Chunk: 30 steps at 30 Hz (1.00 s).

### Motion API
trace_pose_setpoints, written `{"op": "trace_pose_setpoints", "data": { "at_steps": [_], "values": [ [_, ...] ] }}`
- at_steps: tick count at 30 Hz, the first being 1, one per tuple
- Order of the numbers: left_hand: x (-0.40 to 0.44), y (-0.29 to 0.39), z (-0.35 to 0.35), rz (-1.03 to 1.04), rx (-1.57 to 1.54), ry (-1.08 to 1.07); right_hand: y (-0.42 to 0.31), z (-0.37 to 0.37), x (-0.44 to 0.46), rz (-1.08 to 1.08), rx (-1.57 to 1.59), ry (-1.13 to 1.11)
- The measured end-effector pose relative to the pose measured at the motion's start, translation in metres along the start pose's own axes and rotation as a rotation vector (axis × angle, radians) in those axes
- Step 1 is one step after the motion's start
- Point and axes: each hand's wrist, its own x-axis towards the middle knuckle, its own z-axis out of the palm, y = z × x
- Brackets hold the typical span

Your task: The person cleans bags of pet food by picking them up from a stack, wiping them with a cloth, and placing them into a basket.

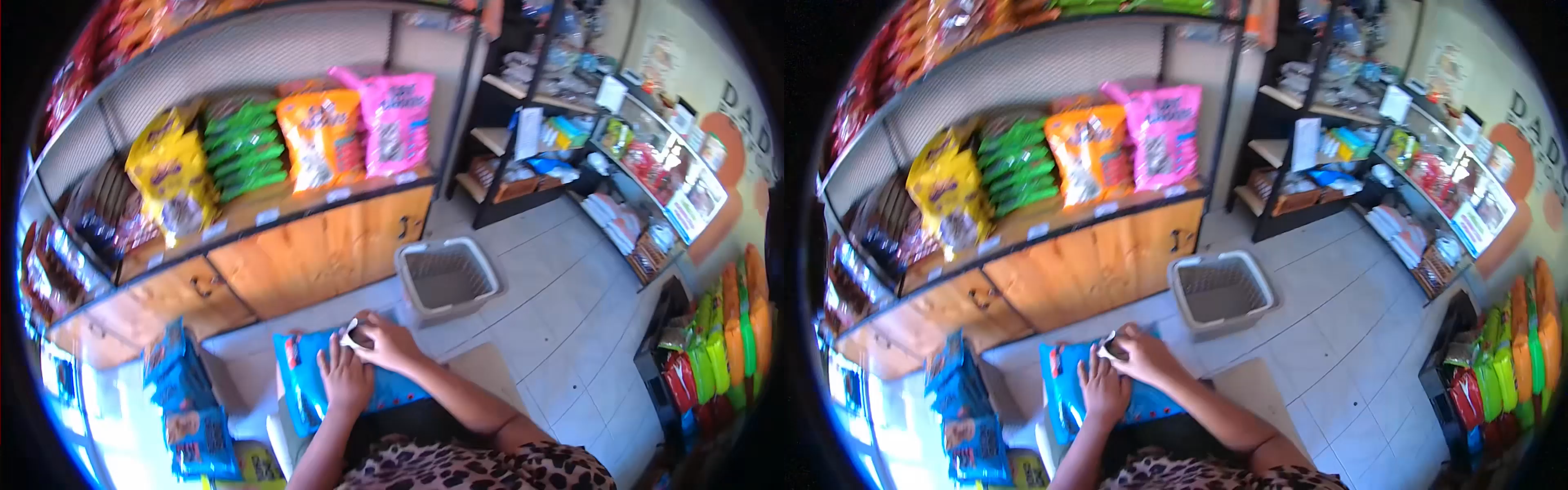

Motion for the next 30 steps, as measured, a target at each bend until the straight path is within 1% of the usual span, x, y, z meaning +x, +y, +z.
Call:
{"op": "trace_pose_setpoints", "data": {
  "at_steps": [1, 2, 3, 4, 5, 6, 8, 9, 11, 13, 14, 16, 17, 21, 23, 24, 26, 28, 29, 30],
  "values": [
    [0.004, 0.001, -0.004, -0.029, -0.018, -0.076, 0.003, 0.007, -0.003, -0.126, 0.094, 0.001],
    [0.007, 0.001, 0.000, -0.012, -0.010, -0.016, 0.002, 0.005, 0.004, 0.156, -0.047, -0.172],
    [0.009, 0.001, 0.005, 0.008, -0.002, 0.046, 0.027, 0.016, 0.011, 0.200, -0.074, -0.189],
    [0.008, 0.000, 0.005, -0.027, 0.006, 0.028, 0.031, 0.010, 0.034, 0.281, -0.244, -0.234],
    [0.008, 0.001, 0.006, 0.010, -0.009, 0.061, 0.050, 0.009, 0.053, 0.427, -0.372, -0.357],
    [0.005, 0.000, 0.007, 0.042, -0.032, 0.103, 0.079, 0.016, 0.058, 0.496, -0.271, -0.215],
    [-0.006, -0.005, 0.007, -0.010, -0.037, 0.091, 0.073, -0.006, 0.071, 0.508, -0.123, -0.063],
    [-0.001, -0.006, 0.005, -0.003, -0.031, 0.105, 0.066, -0.008, 0.074, 0.502, -0.138, -0.075],
    [0.000, -0.002, 0.005, 0.021, -0.021, 0.111, 0.052, -0.005, 0.063, 0.039, 0.166, 0.060],
    [0.003, -0.002, 0.006, 0.029, -0.036, 0.092, 0.049, 0.022, 0.032, 0.001, -0.189, -0.309],
    [0.005, -0.004, 0.004, 0.031, -0.039, 0.087, 0.052, 0.029, 0.030, 0.002, -0.191, -0.306],
    [0.007, -0.006, 0.002, 0.022, -0.042, 0.081, 0.056, 0.041, 0.028, 0.123, -0.054, -0.201],
    [0.004, -0.006, 0.003, 0.020, -0.041, 0.077, 0.058, 0.045, 0.026, 0.126, -0.051, -0.204],
    [0.006, -0.006, 0.007, 0.020, -0.044, 0.096, 0.070, 0.047, 0.040, 0.297, -0.057, -0.142],
    [0.004, -0.007, 0.005, 0.022, -0.056, 0.107, 0.065, 0.040, 0.011, 0.119, -0.086, 0.000],
    [0.002, -0.007, 0.004, 0.021, -0.064, 0.114, 0.053, 0.021, -0.005, 0.228, 0.090, -0.077],
    [-0.001, -0.009, 0.004, 0.021, -0.075, 0.124, 0.026, -0.018, -0.047, 0.435, 0.281, -0.151],
    [-0.003, -0.011, 0.005, 0.021, -0.073, 0.122, 0.015, -0.053, -0.089, 0.266, 0.430, -0.271],
    [-0.002, -0.011, 0.005, 0.026, -0.070, 0.123, 0.009, -0.064, -0.108, 0.205, 0.517, -0.277],
    [-0.001, -0.010, 0.006, 0.032, -0.067, 0.125, 0.021, -0.084, -0.127, 0.213, 0.513, -0.481]
  ]
}}
